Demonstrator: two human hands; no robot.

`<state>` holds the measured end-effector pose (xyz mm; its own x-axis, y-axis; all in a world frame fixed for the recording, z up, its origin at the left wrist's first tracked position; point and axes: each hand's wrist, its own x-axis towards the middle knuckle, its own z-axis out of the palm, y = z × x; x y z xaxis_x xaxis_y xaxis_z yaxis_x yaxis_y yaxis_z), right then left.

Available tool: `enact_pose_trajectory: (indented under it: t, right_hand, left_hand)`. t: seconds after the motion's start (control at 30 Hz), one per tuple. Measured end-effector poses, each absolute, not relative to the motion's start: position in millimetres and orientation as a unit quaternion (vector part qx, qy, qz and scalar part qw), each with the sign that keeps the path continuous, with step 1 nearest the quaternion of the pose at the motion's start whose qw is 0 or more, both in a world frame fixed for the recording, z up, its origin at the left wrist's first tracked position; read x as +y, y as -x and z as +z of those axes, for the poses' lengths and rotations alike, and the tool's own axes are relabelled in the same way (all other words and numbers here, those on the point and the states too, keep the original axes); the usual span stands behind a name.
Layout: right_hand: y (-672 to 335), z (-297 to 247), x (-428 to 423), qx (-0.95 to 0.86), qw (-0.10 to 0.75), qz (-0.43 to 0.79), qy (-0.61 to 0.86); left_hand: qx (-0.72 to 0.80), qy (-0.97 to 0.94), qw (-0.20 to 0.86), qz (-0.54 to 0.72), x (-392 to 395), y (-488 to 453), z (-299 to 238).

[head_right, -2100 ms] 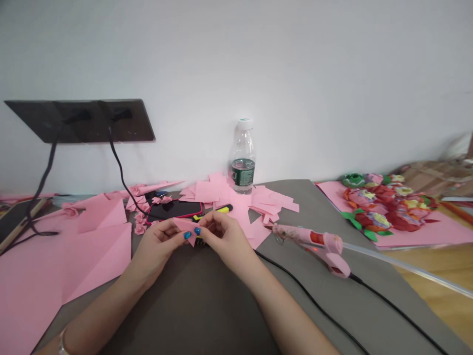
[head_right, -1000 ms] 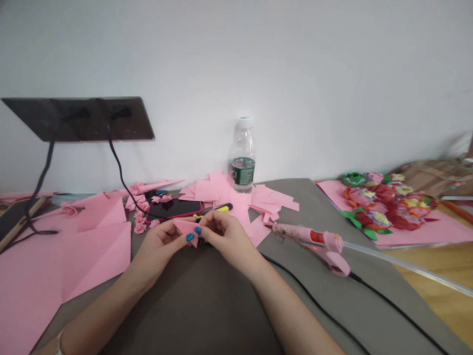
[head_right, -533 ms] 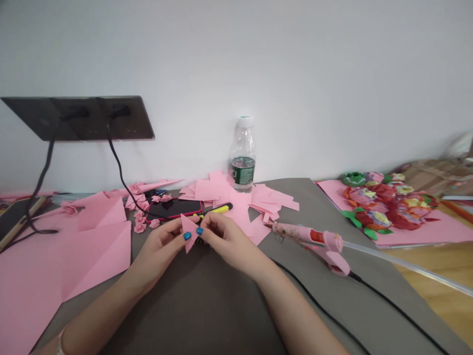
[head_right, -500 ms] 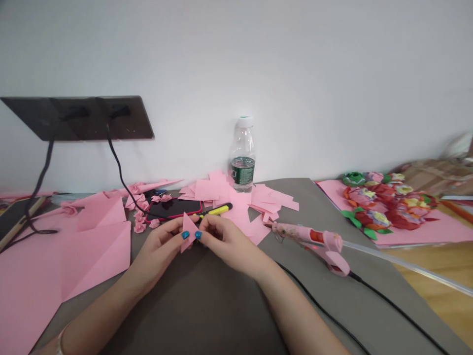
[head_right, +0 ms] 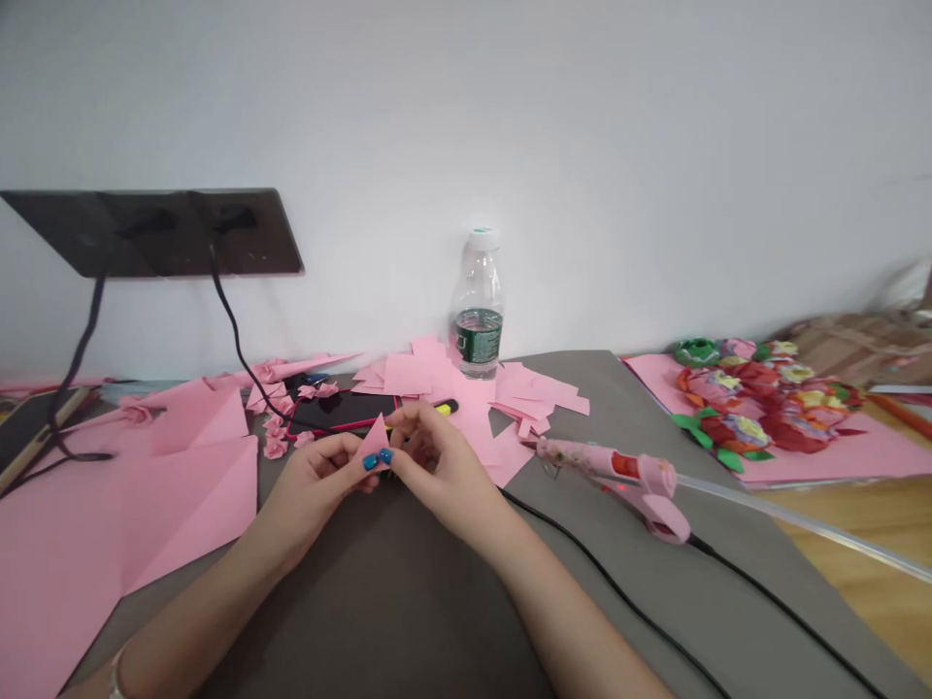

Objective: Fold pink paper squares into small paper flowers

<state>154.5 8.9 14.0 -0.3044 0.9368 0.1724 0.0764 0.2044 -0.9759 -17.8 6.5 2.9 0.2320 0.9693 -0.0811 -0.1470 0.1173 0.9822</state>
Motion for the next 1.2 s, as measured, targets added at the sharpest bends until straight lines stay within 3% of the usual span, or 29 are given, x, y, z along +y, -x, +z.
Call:
enact_pose_trajectory:
  t: [0.3, 1.0, 1.2]
  right_hand:
    - [-153.4, 9.4, 8.5, -0.732, 0.495, 0.25, 0.397]
    - [-153.9, 14.9, 9.0, -0.746, 0.5, 0.213, 0.385]
    - [-155.7, 14.7, 8.6, -0.787, 0.491, 0.142, 0.345]
  left_hand:
    - [0.414, -0.457, 0.644, 0.453, 5.0, 17.5, 5.8]
    - [0.413, -0.494, 0.624, 0.444, 6.0, 17.5, 4.8]
    - [0.425, -0.438, 0.637, 0.47, 6.1, 16.5, 5.9]
